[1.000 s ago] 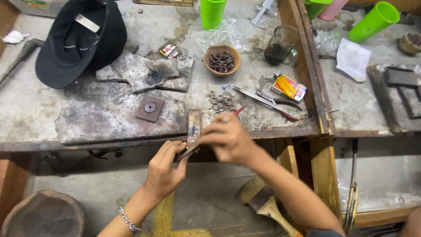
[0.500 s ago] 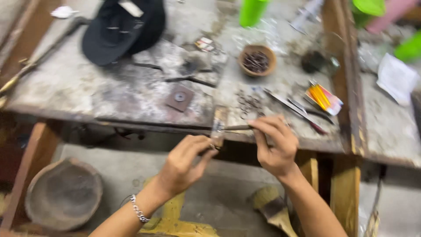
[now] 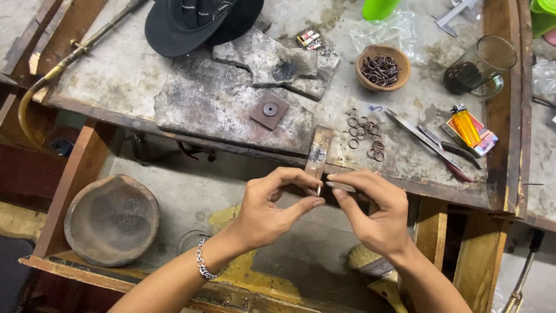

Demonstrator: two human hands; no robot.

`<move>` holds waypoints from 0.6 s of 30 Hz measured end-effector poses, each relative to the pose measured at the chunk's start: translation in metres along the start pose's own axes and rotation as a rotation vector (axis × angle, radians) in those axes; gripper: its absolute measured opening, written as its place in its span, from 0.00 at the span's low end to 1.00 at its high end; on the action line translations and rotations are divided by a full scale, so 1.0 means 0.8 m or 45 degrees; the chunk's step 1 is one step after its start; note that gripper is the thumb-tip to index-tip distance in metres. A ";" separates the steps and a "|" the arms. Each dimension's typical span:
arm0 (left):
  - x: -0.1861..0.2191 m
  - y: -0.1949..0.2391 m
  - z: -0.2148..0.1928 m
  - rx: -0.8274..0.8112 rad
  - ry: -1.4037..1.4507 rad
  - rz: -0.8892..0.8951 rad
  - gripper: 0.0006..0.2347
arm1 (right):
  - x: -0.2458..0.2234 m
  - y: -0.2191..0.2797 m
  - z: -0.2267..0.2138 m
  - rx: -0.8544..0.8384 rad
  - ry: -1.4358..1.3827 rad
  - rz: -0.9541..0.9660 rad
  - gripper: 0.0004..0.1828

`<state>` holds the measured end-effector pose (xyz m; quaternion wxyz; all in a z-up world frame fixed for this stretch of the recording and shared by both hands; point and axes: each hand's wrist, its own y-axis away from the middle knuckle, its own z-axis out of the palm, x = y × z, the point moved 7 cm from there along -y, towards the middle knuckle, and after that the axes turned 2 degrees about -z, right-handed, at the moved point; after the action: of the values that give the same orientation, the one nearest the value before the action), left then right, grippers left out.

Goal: The person files small metal rings one by one on a wooden bench pin using a metal file. They repeatedly pick up a ring, hold it against the pin, and file its surface before placing it down and selecting another.

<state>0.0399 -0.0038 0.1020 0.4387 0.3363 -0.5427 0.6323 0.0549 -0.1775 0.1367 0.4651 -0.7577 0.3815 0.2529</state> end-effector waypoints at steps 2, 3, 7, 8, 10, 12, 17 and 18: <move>0.002 -0.001 0.000 0.003 0.029 0.006 0.10 | 0.007 0.001 0.003 -0.025 -0.078 0.067 0.08; 0.006 -0.003 0.001 -0.008 -0.003 0.017 0.09 | 0.010 0.002 0.004 -0.031 -0.145 0.086 0.07; 0.014 -0.006 0.003 -0.072 -0.069 0.021 0.05 | 0.015 0.005 0.004 -0.055 -0.242 0.136 0.06; 0.014 -0.006 0.004 -0.074 -0.068 0.018 0.05 | 0.014 0.005 0.005 -0.054 -0.242 0.139 0.06; 0.015 -0.006 0.005 -0.069 -0.063 0.012 0.04 | 0.012 0.002 0.006 -0.044 -0.273 0.135 0.07; 0.015 -0.006 0.005 -0.073 -0.059 0.005 0.04 | 0.014 0.004 0.005 -0.054 -0.249 0.126 0.07; 0.010 -0.005 0.003 -0.101 -0.060 0.006 0.03 | 0.018 0.004 0.005 -0.081 -0.192 0.111 0.05; 0.013 -0.008 0.003 -0.119 -0.131 0.063 0.05 | 0.021 0.002 0.004 -0.097 -0.179 0.141 0.06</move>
<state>0.0413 -0.0037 0.1145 0.4095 0.3339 -0.6018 0.5988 0.0633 -0.1805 0.1222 0.4469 -0.7331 0.3793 0.3449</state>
